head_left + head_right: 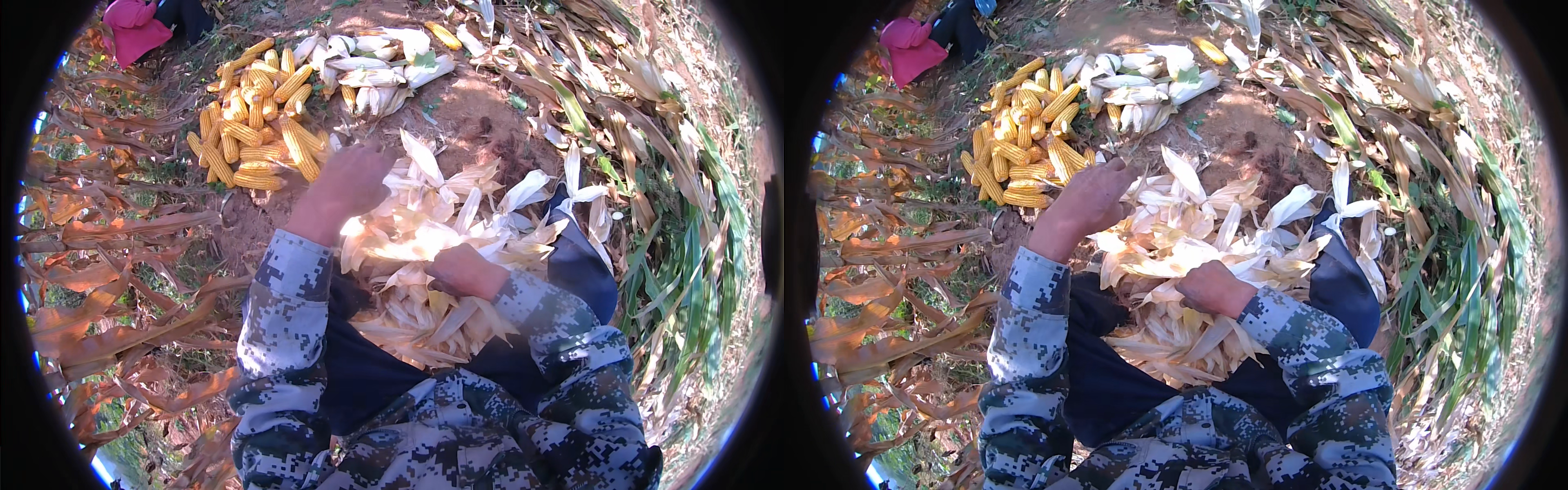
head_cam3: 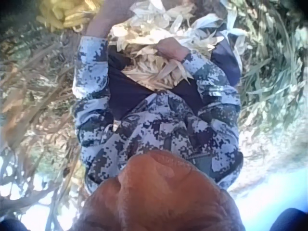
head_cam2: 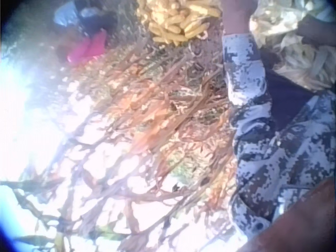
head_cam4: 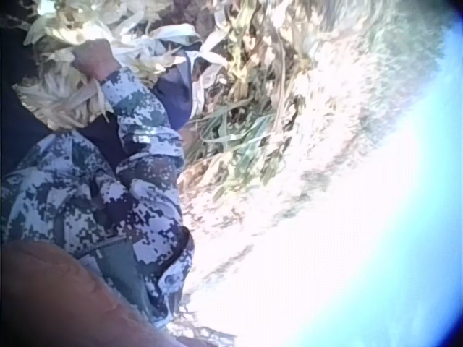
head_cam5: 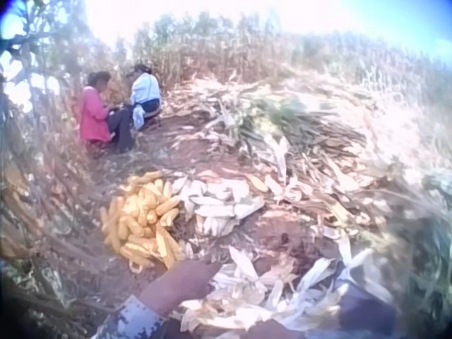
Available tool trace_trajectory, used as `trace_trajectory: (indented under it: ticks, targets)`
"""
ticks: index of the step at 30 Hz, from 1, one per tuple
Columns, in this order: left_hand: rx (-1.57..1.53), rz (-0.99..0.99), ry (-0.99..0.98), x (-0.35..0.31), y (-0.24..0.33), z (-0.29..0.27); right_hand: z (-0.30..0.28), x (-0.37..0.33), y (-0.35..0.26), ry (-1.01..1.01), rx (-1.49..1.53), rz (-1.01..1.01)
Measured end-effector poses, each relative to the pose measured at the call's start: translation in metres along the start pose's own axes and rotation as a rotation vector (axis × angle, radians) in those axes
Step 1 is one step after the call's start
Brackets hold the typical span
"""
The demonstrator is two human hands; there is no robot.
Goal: The person sits on the ground and repeatedly shucks corn cobs by hand, peeling back the husks and silk to reveal the kernels. Shucked cobs are placed in a growing pile to the left, while discarded husks accumulate nearby.
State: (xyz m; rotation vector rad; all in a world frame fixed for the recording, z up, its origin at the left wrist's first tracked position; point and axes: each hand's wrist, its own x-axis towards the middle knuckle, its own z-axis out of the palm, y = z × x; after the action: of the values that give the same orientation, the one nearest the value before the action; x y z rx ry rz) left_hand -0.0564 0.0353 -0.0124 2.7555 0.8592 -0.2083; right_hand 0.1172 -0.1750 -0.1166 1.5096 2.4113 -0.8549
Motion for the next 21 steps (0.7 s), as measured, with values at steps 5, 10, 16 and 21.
trace_trajectory:
  ticks: [5, 10, 16, 21]
  targets:
    - [-0.022, 0.209, -0.125, -0.016, 0.067, 0.017, 0.03, 0.016, 0.028, 0.077, 0.03, 0.107]
    - [0.042, 0.378, -0.093, -0.038, 0.102, 0.035, 0.089, 0.031, 0.065, 0.175, 0.079, 0.197]
    - [0.04, 0.424, 0.005, -0.066, 0.126, 0.033, 0.162, 0.026, 0.082, 0.111, 0.047, 0.2]
    - [0.027, 0.436, -0.072, -0.076, 0.122, 0.013, 0.122, 0.061, 0.084, -0.473, 0.261, 0.385]
